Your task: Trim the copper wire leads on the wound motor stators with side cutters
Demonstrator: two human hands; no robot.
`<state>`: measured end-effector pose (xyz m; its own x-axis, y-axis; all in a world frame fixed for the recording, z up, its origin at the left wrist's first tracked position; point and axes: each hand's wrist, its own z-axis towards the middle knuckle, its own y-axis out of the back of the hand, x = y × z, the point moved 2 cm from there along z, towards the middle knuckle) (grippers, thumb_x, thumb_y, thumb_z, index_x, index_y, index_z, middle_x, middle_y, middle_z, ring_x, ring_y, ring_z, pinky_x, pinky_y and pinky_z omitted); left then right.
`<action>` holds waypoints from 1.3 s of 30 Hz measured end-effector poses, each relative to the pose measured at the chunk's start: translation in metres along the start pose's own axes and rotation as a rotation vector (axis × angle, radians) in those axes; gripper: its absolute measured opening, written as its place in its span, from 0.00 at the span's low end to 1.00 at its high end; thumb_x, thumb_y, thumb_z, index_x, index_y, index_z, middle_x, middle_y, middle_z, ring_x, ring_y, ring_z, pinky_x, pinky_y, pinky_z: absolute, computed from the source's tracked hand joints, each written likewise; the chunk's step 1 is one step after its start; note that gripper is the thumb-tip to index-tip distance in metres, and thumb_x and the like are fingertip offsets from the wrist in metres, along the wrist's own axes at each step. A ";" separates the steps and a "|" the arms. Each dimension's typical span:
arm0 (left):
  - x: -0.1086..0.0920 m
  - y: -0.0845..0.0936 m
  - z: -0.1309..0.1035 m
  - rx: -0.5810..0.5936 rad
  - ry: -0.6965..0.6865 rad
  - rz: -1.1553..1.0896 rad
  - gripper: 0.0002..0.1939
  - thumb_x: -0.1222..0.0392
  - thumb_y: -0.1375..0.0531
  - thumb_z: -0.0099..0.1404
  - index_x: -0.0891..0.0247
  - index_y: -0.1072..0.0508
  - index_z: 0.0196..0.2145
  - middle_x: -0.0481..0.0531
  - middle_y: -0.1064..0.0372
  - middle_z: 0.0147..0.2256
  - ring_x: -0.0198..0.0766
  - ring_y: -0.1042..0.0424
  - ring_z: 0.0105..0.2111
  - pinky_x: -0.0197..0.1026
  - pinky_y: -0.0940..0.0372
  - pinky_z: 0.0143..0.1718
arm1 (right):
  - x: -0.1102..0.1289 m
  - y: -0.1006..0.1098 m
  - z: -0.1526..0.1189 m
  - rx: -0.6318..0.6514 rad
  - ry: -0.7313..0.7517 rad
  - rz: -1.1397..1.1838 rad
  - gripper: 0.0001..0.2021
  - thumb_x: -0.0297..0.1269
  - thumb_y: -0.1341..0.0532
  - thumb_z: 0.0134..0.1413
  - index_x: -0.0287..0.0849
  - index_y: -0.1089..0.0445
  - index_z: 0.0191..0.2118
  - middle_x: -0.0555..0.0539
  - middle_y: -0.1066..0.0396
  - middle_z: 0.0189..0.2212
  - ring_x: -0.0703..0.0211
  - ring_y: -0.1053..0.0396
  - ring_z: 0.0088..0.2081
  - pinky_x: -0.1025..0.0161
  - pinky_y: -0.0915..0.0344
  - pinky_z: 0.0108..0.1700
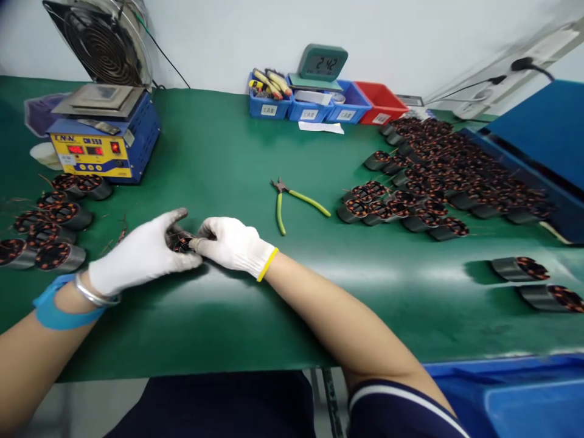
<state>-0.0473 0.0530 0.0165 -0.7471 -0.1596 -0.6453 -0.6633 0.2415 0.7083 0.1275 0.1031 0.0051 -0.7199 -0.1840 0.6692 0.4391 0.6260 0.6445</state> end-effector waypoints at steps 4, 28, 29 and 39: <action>-0.006 -0.014 -0.001 0.025 -0.048 0.126 0.49 0.47 0.37 0.51 0.68 0.46 0.67 0.57 0.24 0.41 0.51 0.24 0.41 0.45 0.30 0.41 | -0.004 0.005 0.001 0.049 -0.027 -0.036 0.07 0.43 0.40 0.53 0.47 0.28 0.34 0.52 0.25 0.31 0.60 0.31 0.31 0.65 0.41 0.31; -0.004 -0.005 0.005 0.168 -0.055 -0.145 0.59 0.55 0.33 0.48 0.68 0.60 0.70 0.52 0.26 0.44 0.41 0.26 0.37 0.39 0.33 0.39 | -0.004 0.003 -0.008 -0.234 -0.255 -0.203 0.08 0.43 0.41 0.49 0.45 0.29 0.30 0.50 0.28 0.27 0.57 0.34 0.30 0.61 0.44 0.33; -0.004 -0.005 0.005 0.170 -0.057 -0.146 0.59 0.55 0.33 0.48 0.68 0.60 0.70 0.52 0.25 0.44 0.40 0.26 0.37 0.39 0.33 0.39 | -0.007 0.001 -0.010 -0.234 -0.254 -0.224 0.09 0.43 0.42 0.50 0.45 0.29 0.31 0.50 0.28 0.28 0.56 0.33 0.31 0.60 0.43 0.34; 0.000 -0.005 0.007 0.173 -0.104 -0.124 0.56 0.53 0.33 0.49 0.67 0.55 0.69 0.51 0.26 0.43 0.41 0.25 0.39 0.39 0.32 0.40 | -0.018 0.026 -0.031 -0.506 0.080 -0.099 0.33 0.50 0.40 0.52 0.41 0.42 0.61 0.44 0.27 0.39 0.55 0.29 0.32 0.56 0.32 0.37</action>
<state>-0.0434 0.0581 0.0113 -0.6458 -0.1007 -0.7568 -0.7259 0.3881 0.5678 0.1687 0.0990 0.0210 -0.7368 -0.2935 0.6090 0.5897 0.1616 0.7913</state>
